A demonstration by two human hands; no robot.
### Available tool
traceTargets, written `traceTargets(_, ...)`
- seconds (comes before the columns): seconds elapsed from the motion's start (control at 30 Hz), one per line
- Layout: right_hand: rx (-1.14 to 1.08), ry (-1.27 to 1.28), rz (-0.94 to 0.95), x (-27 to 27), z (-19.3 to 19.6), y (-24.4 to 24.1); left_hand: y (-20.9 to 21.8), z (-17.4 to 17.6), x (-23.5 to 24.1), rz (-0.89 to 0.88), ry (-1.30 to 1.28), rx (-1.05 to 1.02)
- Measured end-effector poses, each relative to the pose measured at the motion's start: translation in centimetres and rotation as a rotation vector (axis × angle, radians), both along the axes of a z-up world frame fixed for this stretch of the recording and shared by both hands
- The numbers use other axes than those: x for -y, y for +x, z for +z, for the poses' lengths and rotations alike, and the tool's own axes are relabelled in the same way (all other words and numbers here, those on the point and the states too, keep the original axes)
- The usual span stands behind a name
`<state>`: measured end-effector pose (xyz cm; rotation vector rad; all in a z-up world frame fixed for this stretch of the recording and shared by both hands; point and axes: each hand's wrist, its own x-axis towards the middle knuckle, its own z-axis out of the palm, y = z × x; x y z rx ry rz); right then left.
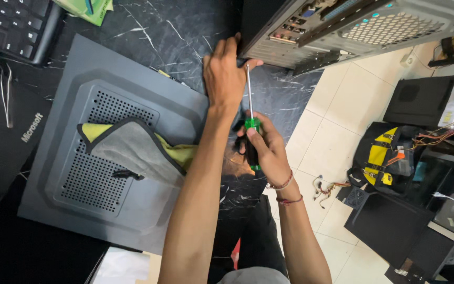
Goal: The person wipes the exterior of a detached computer case side panel with a yellow cloth. They then place the panel onto the computer chassis and use a green screwdriver to fasten screws into the back of the case.
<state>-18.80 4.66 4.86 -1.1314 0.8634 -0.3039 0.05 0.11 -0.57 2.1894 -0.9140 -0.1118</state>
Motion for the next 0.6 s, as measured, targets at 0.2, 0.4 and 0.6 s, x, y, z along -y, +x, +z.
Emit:
traceTargets(0.2,0.012,-0.013,0.004,0.2,-0.8,0.7,0.2,-0.3,-0.3,0.003,-0.022,0.041)
traceTargets(0.4,0.024,0.008,-0.014,0.4,-1.0,1.4,0.2,-0.4,-0.5,-0.005,-0.042,0.058)
traceTargets(0.6,0.012,0.060,-0.044,0.3,0.1,2.2,0.3,-0.5,-0.6,-0.024,-0.039,0.039)
